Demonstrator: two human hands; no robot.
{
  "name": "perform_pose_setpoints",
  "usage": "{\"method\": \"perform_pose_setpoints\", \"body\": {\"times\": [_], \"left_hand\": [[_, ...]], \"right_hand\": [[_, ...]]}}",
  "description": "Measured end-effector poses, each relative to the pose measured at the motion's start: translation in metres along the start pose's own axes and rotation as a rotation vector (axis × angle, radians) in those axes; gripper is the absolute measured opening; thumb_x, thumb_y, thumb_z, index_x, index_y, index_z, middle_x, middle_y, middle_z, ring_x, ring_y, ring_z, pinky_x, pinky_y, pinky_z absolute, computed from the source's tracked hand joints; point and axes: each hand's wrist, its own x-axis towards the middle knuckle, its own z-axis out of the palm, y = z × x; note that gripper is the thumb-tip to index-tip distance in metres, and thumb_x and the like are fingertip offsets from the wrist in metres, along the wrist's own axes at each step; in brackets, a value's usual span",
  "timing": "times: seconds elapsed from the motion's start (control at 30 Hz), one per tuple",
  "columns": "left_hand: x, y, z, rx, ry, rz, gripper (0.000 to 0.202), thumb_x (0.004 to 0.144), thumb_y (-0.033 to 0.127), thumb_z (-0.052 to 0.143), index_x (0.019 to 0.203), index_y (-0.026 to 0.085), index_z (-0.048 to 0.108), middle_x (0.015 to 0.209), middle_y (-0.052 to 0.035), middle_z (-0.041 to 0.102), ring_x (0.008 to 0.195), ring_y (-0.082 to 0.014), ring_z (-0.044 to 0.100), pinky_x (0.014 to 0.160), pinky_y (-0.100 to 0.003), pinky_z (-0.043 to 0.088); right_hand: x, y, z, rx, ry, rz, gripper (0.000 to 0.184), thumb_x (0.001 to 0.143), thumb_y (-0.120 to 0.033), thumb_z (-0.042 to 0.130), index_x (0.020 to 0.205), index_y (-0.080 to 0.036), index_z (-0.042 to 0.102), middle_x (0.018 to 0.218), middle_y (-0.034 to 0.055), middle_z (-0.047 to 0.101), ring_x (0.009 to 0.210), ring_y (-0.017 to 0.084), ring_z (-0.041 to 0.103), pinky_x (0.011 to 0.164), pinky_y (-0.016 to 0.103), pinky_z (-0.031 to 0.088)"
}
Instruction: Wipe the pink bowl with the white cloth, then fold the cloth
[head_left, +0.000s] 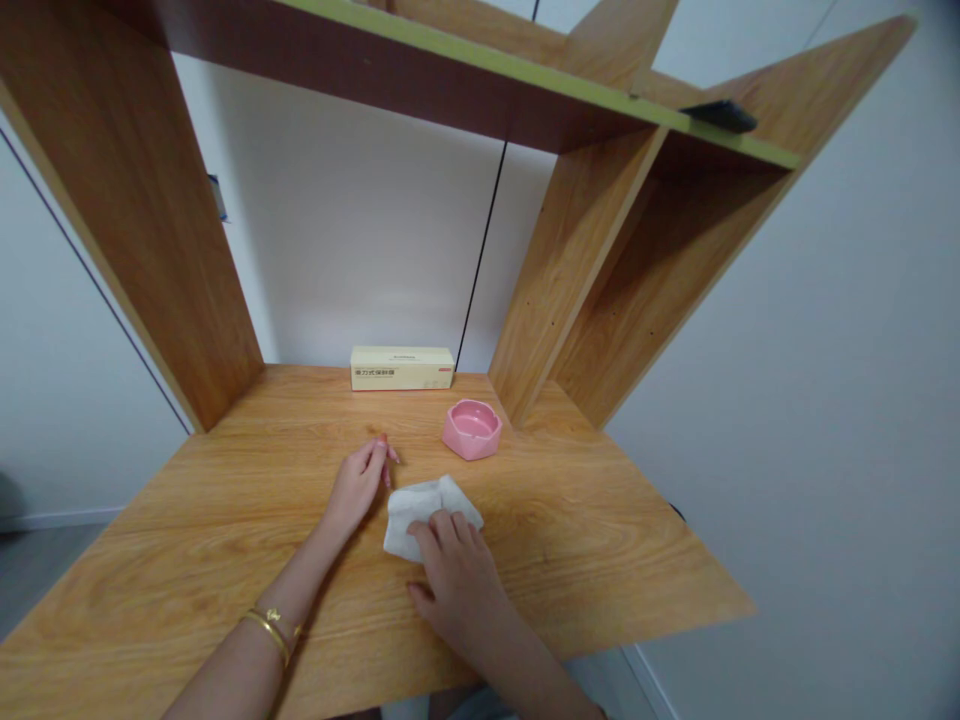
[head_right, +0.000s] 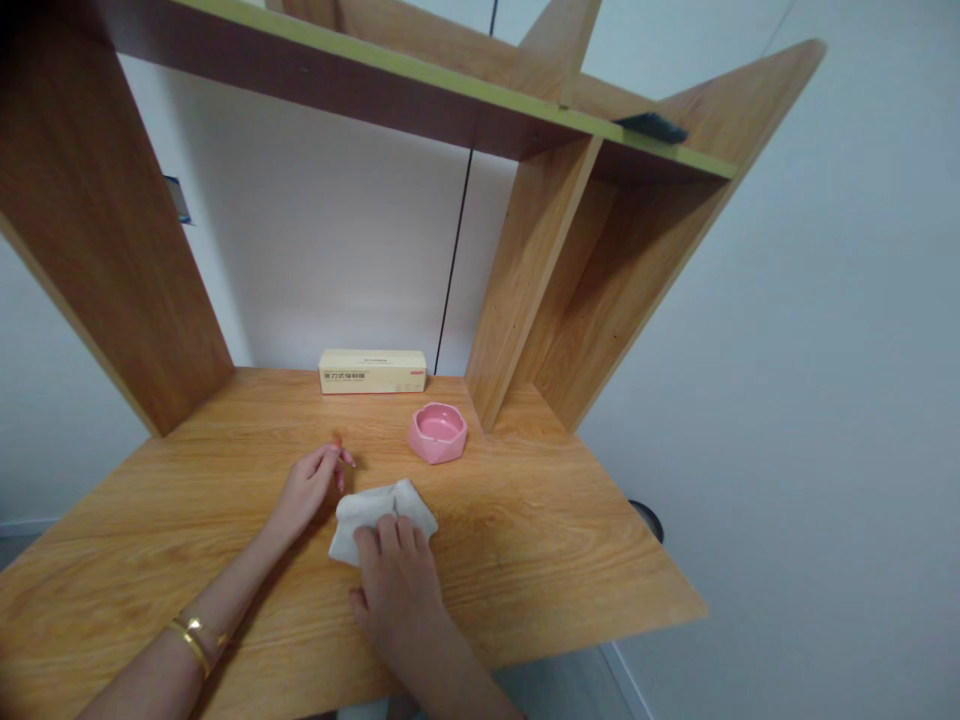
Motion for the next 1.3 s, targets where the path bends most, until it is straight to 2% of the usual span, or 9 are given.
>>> {"method": "perform_pose_setpoints", "body": {"times": [0.13, 0.3, 0.47, 0.6, 0.77, 0.9, 0.97, 1.13, 1.3], "left_hand": [[0.000, 0.003, 0.000, -0.029, -0.009, -0.014, 0.039, 0.081, 0.047, 0.038, 0.065, 0.018, 0.060, 0.045, 0.0014, 0.051, 0.049, -0.0158, 0.050, 0.054, -0.026, 0.038], [-0.001, 0.005, 0.001, -0.073, -0.021, -0.026, 0.041, 0.079, 0.051, 0.041, 0.064, 0.019, 0.060, 0.045, 0.0010, 0.052, 0.049, -0.0159, 0.051, 0.055, -0.026, 0.039], [0.000, 0.003, 0.000, -0.043, -0.024, 0.015, 0.041, 0.080, 0.049, 0.040, 0.063, 0.018, 0.061, 0.045, 0.0003, 0.053, 0.049, -0.0158, 0.052, 0.058, -0.026, 0.040], [0.001, 0.008, 0.002, -0.024, -0.024, 0.042, 0.037, 0.081, 0.044, 0.041, 0.067, 0.018, 0.063, 0.050, -0.0007, 0.056, 0.054, -0.0167, 0.053, 0.059, -0.027, 0.041], [-0.008, 0.033, 0.022, 0.155, -0.292, 0.204, 0.026, 0.080, 0.034, 0.043, 0.073, 0.020, 0.064, 0.073, -0.0045, 0.064, 0.075, -0.0195, 0.057, 0.072, -0.030, 0.044], [-0.025, 0.051, 0.056, 0.453, -0.588, 0.525, 0.027, 0.083, 0.021, 0.039, 0.096, 0.020, 0.063, 0.094, -0.0057, 0.063, 0.092, -0.0187, 0.054, 0.083, -0.032, 0.040], [-0.034, 0.053, 0.074, 0.573, -0.653, 0.632, 0.030, 0.084, 0.017, 0.036, 0.104, 0.020, 0.059, 0.100, -0.0060, 0.062, 0.093, -0.0187, 0.052, 0.082, -0.033, 0.039], [-0.047, 0.044, 0.103, 0.758, -0.675, 0.699, 0.031, 0.082, 0.014, 0.041, 0.110, 0.020, 0.053, 0.107, -0.0062, 0.059, 0.096, -0.0200, 0.049, 0.081, -0.035, 0.037], [-0.040, 0.044, 0.098, 0.742, -0.629, 0.657, 0.030, 0.083, 0.017, 0.041, 0.109, 0.023, 0.054, 0.107, -0.0049, 0.059, 0.094, -0.0201, 0.050, 0.080, -0.036, 0.036]], "right_hand": [[0.009, 0.010, 0.003, 0.042, 0.031, 0.085, 0.025, 0.069, -0.009, 0.051, 0.091, -0.020, 0.056, 0.092, 0.0087, 0.057, 0.090, 0.025, 0.050, 0.080, 0.040, 0.041], [0.017, 0.036, -0.010, 0.499, 0.236, 0.258, 0.015, 0.073, -0.019, 0.047, 0.085, -0.021, 0.055, 0.075, 0.0029, 0.058, 0.067, 0.016, 0.053, 0.063, 0.029, 0.046], [0.018, 0.086, -0.035, 0.950, 0.498, 0.461, 0.023, 0.066, -0.041, 0.056, 0.076, -0.021, 0.050, 0.056, -0.0023, 0.054, 0.050, 0.012, 0.050, 0.045, 0.023, 0.041], [0.005, 0.133, -0.042, 1.086, 0.549, 0.669, 0.033, 0.054, -0.042, 0.066, 0.074, -0.020, 0.050, 0.050, -0.0038, 0.054, 0.046, 0.013, 0.052, 0.039, 0.022, 0.041], [-0.014, 0.173, -0.029, 1.070, 0.574, 0.863, 0.032, 0.051, -0.037, 0.068, 0.069, -0.020, 0.048, 0.047, -0.0040, 0.054, 0.043, 0.013, 0.053, 0.034, 0.021, 0.041], [-0.017, 0.179, -0.023, 1.037, 0.525, 0.877, 0.037, 0.055, -0.045, 0.068, 0.071, -0.020, 0.047, 0.048, -0.0027, 0.055, 0.041, 0.013, 0.052, 0.032, 0.021, 0.038], [-0.016, 0.178, -0.021, 0.997, 0.528, 0.868, 0.039, 0.055, -0.048, 0.069, 0.071, -0.020, 0.046, 0.047, -0.0034, 0.053, 0.038, 0.012, 0.048, 0.030, 0.021, 0.036], [-0.012, 0.174, -0.022, 0.854, 0.646, 0.759, 0.036, 0.057, -0.047, 0.066, 0.065, -0.022, 0.042, 0.045, -0.0081, 0.043, 0.039, 0.010, 0.042, 0.036, 0.022, 0.036], [-0.004, 0.150, -0.031, 0.589, 0.729, 0.534, 0.022, 0.070, -0.040, 0.056, 0.075, -0.021, 0.045, 0.062, -0.0036, 0.049, 0.057, 0.013, 0.048, 0.055, 0.026, 0.042]]}}
